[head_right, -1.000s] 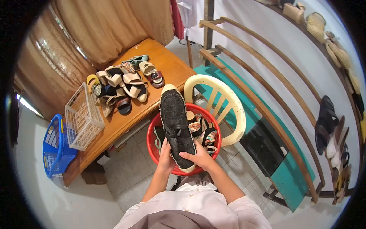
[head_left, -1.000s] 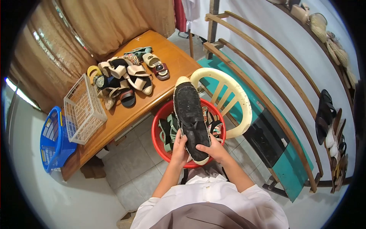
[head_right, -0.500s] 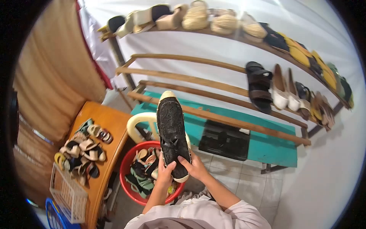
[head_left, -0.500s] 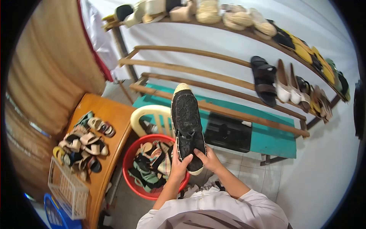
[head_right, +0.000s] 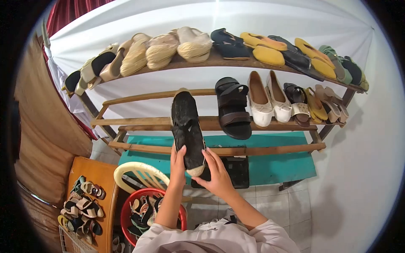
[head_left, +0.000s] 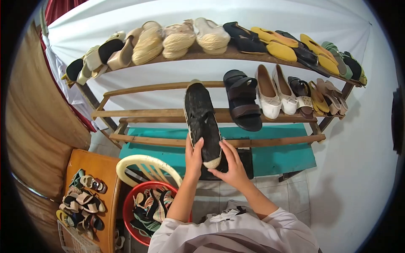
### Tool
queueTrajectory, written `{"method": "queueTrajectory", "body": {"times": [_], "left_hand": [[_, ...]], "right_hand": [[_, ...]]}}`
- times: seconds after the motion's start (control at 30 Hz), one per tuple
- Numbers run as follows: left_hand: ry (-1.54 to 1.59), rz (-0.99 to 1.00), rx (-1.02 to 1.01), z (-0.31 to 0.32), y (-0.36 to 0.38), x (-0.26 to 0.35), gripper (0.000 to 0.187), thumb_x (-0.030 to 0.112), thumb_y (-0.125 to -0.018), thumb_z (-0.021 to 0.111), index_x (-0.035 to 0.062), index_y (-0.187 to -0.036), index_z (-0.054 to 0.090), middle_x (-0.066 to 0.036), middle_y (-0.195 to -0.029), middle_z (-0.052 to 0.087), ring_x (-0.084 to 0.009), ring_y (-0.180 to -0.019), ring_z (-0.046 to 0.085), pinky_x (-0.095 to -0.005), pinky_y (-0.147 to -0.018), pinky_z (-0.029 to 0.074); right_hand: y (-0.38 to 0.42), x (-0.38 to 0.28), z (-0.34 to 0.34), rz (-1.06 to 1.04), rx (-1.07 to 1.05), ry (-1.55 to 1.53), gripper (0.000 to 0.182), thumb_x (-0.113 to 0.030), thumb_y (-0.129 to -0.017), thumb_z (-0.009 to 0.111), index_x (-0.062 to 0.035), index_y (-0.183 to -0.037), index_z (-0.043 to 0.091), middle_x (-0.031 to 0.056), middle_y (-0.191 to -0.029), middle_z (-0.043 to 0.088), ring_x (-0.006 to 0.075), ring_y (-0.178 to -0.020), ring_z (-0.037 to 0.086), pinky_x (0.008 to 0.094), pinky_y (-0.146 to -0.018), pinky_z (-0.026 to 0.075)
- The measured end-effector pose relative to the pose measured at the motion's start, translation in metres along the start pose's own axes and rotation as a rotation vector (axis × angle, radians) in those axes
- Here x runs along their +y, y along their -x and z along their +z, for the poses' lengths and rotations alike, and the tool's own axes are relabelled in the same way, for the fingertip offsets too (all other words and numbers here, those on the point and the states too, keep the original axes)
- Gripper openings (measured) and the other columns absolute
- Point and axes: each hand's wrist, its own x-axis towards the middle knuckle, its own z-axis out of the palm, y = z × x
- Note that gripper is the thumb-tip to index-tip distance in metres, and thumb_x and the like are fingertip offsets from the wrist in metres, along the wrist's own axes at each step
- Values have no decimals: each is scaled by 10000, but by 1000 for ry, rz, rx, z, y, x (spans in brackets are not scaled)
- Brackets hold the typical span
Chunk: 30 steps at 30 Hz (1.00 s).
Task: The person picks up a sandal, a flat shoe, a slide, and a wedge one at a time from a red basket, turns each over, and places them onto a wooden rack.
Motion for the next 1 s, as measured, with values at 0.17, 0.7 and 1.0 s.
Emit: {"method": "queueTrajectory", "body": {"times": [0.17,0.7,1.0], "left_hand": [[-627,126,55,23,-78,-28,557,449,-816,499,107,-1254,450,-165,-1124,551,-309,-1146,419,-460,-980,173],[-975,-117,27,51,-164,-22,615,575,-767,433,98,-1133,560,-167,-1170,536,-381,-1200,315,-607,-954,86],[-842,-133,64,21,-171,-32,712,629,-755,450,80,-1202,518,-169,-1139,548,-352,-1219,293,-529,-990,108]], "right_hand": [[-51,28,-18,-72,-4,193,614,-156,-709,679,-75,-1263,429,156,-1279,406,340,-1135,442,392,-930,405],[-124,92,-7,-175,15,308,513,-166,-727,633,18,-1179,476,178,-1146,529,281,-1076,525,340,-881,460],[-127,90,3,-188,-27,221,510,-151,-733,632,-16,-1197,467,159,-1191,508,281,-1131,485,348,-893,449]]}}
